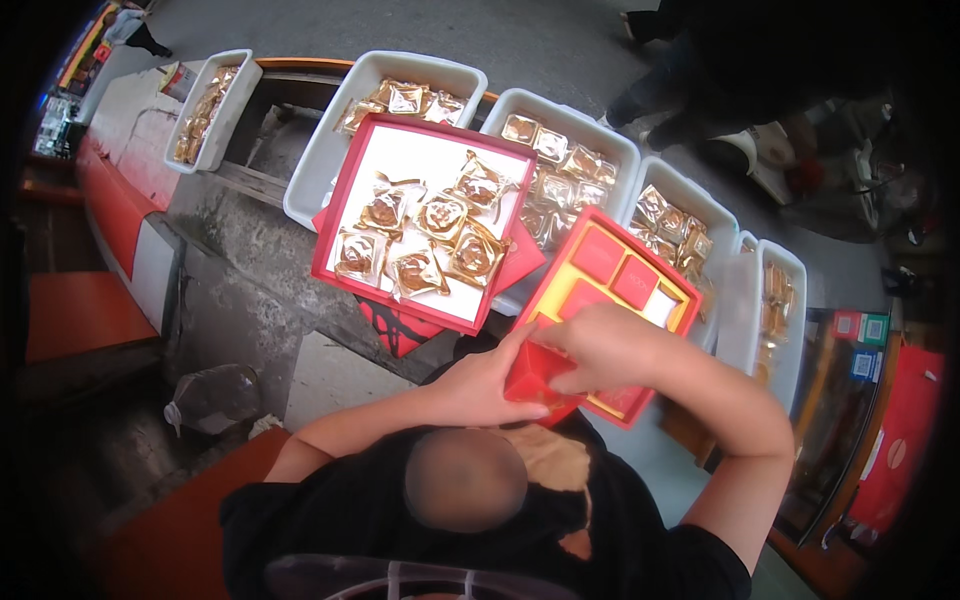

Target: The person packs individually wrapped mooncakes into small red boxes and arranges them into a larger red gift box. They repeatedly pick up a mooncake, place it into a small box, close the box, and then place it into a designated slot in the larger gift box. The process is repeated for multiple mooncakes until the gift box is filled.

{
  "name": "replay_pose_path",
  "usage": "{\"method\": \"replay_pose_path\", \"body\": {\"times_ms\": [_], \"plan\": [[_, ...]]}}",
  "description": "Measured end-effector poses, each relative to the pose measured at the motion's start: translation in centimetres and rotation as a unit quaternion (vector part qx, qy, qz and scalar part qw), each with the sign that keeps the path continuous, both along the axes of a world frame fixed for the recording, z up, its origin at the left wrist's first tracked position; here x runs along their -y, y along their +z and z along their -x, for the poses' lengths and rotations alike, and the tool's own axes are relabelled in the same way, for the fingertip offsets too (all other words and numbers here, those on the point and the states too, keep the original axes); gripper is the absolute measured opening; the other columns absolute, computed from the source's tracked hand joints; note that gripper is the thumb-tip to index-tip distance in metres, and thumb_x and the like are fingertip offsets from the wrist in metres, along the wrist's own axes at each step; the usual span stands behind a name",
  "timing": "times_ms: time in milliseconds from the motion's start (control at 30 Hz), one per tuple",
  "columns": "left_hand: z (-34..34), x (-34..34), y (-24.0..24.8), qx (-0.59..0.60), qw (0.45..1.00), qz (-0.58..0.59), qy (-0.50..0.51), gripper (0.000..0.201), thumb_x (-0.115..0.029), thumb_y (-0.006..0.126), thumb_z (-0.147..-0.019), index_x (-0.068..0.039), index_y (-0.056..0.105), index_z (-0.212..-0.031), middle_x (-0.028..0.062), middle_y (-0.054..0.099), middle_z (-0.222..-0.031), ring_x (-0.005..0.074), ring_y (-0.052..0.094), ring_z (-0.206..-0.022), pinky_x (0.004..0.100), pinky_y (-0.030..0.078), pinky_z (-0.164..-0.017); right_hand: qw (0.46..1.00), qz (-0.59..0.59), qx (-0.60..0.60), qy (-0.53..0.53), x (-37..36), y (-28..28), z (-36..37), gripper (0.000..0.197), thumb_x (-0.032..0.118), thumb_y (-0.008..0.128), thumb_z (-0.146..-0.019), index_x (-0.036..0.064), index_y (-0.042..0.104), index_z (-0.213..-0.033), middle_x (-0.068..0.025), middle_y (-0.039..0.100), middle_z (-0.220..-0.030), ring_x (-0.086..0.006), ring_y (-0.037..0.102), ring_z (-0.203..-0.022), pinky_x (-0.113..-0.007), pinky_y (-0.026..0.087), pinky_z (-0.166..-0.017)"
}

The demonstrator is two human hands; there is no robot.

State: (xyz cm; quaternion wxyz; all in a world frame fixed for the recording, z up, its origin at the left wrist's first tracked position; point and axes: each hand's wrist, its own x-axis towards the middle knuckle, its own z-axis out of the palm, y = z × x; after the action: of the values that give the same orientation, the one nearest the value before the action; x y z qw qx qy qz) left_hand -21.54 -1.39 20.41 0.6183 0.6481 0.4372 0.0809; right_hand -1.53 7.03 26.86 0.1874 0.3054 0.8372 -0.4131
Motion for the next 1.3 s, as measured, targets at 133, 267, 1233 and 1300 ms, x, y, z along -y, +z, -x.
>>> {"method": "replay_pose_path", "body": {"times_ms": [133,267,1233,1300], "plan": [[0.9,-0.6,0.8,-0.027,0.999,0.038,-0.001,0.108,-0.043,0.075,-0.075,-0.001,0.009,-0.149,0.0266,0.063,-0.106,0.0352,0.066,-0.094,0.0376,0.051,-0.083,1.0,-0.003,0.001,-0.001,-0.1,0.3,1.3,0.053,0.026,0.071,-0.068,0.0028,0.065,-0.115,-0.0155,0.07,-0.09,-0.0304,0.067,-0.073,-0.037,0.053,-0.066],[1.2,0.0,0.7,0.03,0.998,-0.045,0.033,0.098,-0.043,0.075,-0.073,0.004,0.022,-0.141,0.0312,0.06,-0.108,0.0434,0.063,-0.095,0.045,0.051,-0.082,0.999,0.017,-0.031,-0.03,-0.5,0.7,1.2,0.057,0.028,0.073,-0.066,0.0024,0.064,-0.116,-0.0158,0.07,-0.092,-0.0298,0.068,-0.075,-0.035,0.054,-0.068],[3.2,0.1,-2.8,0.21,0.961,0.011,0.18,0.094,-0.019,0.084,-0.071,0.0,0.025,-0.142,0.0179,0.047,-0.132,0.0235,0.051,-0.121,0.0384,0.043,-0.101,0.894,0.11,-0.384,-0.205,-1.8,-3.1,-0.3,0.058,0.011,0.062,-0.09,0.0063,0.038,-0.143,-0.0083,0.065,-0.096,-0.0137,0.061,-0.084,-0.028,0.05,-0.079],[2.9,0.7,-3.0,0.259,0.946,-0.047,0.189,0.094,-0.018,0.084,-0.07,0.002,0.025,-0.141,0.0186,0.048,-0.132,0.0254,0.051,-0.121,0.0403,0.043,-0.101,0.927,0.075,-0.268,-0.251,-1.9,-2.2,-0.8,0.054,0.007,0.057,-0.092,0.0068,0.037,-0.142,-0.0078,0.064,-0.093,-0.0114,0.061,-0.083,-0.028,0.048,-0.073]]}}
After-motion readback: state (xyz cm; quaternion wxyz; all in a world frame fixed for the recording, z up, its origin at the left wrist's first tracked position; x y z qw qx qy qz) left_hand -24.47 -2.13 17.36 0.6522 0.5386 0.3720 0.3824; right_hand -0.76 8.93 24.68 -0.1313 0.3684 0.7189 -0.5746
